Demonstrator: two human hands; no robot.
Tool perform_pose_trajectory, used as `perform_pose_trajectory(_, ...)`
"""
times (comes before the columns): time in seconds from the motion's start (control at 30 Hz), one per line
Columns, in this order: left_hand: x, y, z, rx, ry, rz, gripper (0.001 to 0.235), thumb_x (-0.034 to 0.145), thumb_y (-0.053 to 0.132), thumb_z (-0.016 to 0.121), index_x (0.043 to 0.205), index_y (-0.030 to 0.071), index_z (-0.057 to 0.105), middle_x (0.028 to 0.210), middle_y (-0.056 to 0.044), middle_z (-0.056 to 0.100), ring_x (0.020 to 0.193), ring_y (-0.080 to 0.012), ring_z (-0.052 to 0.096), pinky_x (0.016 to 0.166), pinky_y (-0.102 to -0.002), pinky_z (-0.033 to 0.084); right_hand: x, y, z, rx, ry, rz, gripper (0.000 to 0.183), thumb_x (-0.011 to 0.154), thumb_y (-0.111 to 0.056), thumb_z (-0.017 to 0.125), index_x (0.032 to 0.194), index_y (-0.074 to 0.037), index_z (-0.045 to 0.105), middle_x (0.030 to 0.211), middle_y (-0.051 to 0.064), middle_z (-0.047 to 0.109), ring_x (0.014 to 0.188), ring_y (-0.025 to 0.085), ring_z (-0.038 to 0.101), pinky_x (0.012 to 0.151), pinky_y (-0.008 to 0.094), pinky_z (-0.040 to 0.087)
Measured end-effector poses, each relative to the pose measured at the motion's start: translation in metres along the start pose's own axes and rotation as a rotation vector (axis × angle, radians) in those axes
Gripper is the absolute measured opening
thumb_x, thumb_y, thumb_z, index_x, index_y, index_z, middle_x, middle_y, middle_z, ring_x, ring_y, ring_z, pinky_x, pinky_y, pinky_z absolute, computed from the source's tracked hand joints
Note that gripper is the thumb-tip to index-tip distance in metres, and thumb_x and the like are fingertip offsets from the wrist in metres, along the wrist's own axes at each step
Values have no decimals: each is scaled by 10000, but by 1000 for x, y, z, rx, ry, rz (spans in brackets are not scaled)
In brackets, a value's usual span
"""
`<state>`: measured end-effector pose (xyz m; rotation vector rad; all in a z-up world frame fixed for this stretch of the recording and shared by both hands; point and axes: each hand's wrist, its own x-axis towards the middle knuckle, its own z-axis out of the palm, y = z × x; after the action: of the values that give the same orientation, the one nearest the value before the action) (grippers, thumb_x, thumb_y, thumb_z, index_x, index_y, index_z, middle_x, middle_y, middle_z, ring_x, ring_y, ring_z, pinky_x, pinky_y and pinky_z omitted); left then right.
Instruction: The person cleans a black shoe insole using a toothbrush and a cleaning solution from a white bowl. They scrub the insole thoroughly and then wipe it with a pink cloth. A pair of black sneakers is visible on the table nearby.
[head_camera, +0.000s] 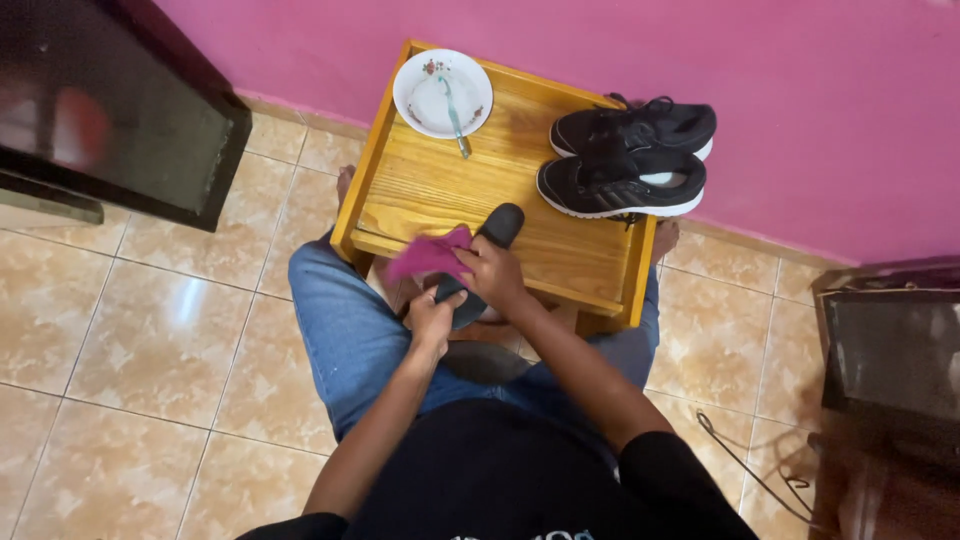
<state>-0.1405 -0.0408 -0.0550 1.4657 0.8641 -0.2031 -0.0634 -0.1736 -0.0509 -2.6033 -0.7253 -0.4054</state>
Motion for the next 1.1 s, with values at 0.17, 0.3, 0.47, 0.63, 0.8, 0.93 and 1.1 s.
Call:
perform_pose_trajectory(0.17,-20,20,-6,-59,-22,18,277,790,173,875,1040,76,808,882,-199,743,856,-317,746,659,-421,617,18,42,-19,-139,79,-21,343,928,-449,580,1202,-297,718,1054,0,584,862,220,688,687,352,580)
perform_pose_trajectory(0.3,-26,32,-10,-86,-19,39,236,813,167,857,1031,94,806,917,-174,762,917,-295,743,708,-400,610,3,130,32,-283,93,84,332,882,-364,693,1189,-236,696,1059,56,584,880,280,670,694,407,589)
perform_pose_trajectory(0.47,-33,31,-23,-87,-45,13,262,840,154,851,1089,85,802,976,-217,765,931,-348,742,738,-450,620,12,75,5,-137,149,410,257,975,-489,618,1006,-256,720,986,34,644,850,285,704,665,429,581)
perform_pose_trajectory(0.63,-12,11,-20,-95,-33,13,225,834,135,849,1039,60,792,856,-193,753,782,-308,755,608,-416,622,-10,15,18,5,48,-12,225,921,-411,667,1115,-301,700,1092,14,634,927,275,691,729,404,582)
perform_pose_trajectory(0.8,-20,18,-19,-59,-1,61,272,847,158,851,1090,51,793,908,-206,750,868,-325,745,640,-450,599,7,23,12,-164,48,9,290,920,-453,579,1121,-310,731,961,-6,567,753,250,663,638,376,561)
perform_pose_trajectory(0.93,-19,23,-13,-77,38,122,287,830,132,850,1097,47,790,963,-224,751,951,-316,721,710,-447,595,39,61,7,-310,47,1,389,861,-526,602,1217,-378,657,1052,-65,523,856,138,663,663,295,570)
perform_pose_trajectory(1.1,-21,12,-6,-74,88,108,212,797,114,853,1000,67,814,756,-225,706,689,-360,731,464,-464,588,65,58,-27,-343,119,347,236,802,-377,719,992,-240,748,1000,27,646,798,242,722,628,383,608)
